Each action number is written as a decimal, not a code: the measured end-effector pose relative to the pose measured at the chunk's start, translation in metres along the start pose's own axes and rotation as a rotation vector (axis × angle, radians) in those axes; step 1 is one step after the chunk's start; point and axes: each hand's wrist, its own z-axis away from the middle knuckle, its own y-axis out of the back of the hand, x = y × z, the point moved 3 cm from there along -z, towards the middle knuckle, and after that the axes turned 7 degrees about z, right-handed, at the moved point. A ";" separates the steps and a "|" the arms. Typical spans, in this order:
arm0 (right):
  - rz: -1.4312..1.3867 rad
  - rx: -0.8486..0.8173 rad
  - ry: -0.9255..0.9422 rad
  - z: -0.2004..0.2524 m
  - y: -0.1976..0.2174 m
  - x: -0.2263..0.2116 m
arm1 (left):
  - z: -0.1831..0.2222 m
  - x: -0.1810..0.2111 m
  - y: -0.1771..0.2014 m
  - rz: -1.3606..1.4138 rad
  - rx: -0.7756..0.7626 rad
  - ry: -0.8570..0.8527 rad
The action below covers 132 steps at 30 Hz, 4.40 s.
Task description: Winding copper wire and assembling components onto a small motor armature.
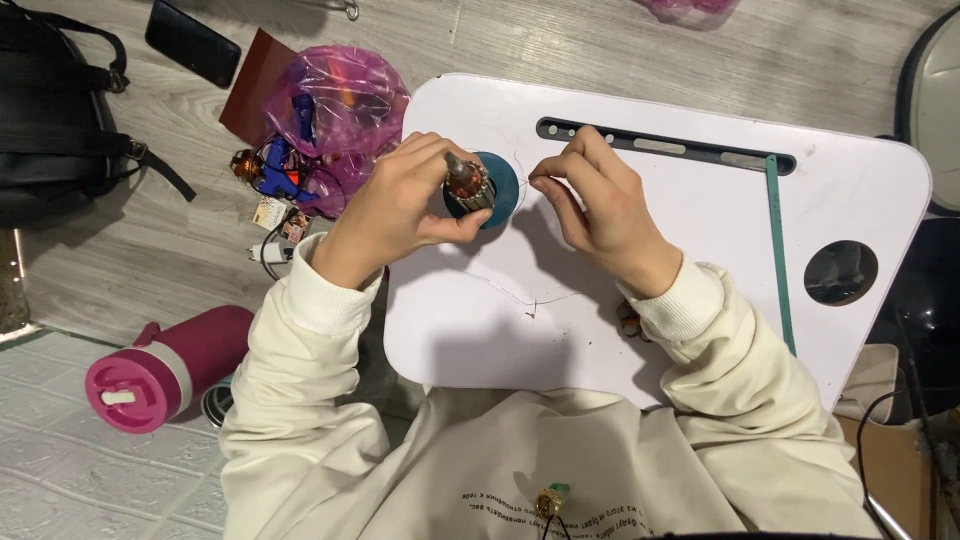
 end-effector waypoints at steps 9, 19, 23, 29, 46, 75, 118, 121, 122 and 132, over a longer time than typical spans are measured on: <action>-0.118 0.048 -0.015 -0.013 0.017 -0.021 | -0.005 0.025 0.008 0.368 0.093 0.071; -0.255 0.107 -0.043 -0.003 0.044 -0.036 | 0.005 0.034 -0.028 0.949 0.184 0.152; -0.251 0.131 -0.034 0.000 0.055 -0.042 | 0.002 0.047 -0.035 0.965 0.176 0.138; -0.237 0.162 -0.024 0.009 0.064 -0.042 | -0.009 0.079 -0.043 1.088 0.133 0.181; -0.199 0.247 -0.142 0.026 0.066 -0.029 | -0.014 0.075 -0.073 0.866 0.191 0.061; 0.189 0.036 -0.220 0.078 0.137 -0.035 | -0.044 0.094 -0.117 0.489 -0.181 0.211; 0.084 -0.271 -0.470 0.122 0.092 0.046 | -0.029 0.026 -0.161 0.447 -0.020 0.373; 0.117 -0.291 -0.517 0.109 0.097 0.036 | -0.044 0.035 -0.144 0.630 0.009 0.449; 0.107 -0.305 -0.536 0.108 0.095 0.034 | -0.044 0.037 -0.145 0.643 0.004 0.472; 0.149 -0.239 -0.534 0.095 0.089 0.039 | -0.049 0.034 -0.158 0.622 0.225 0.535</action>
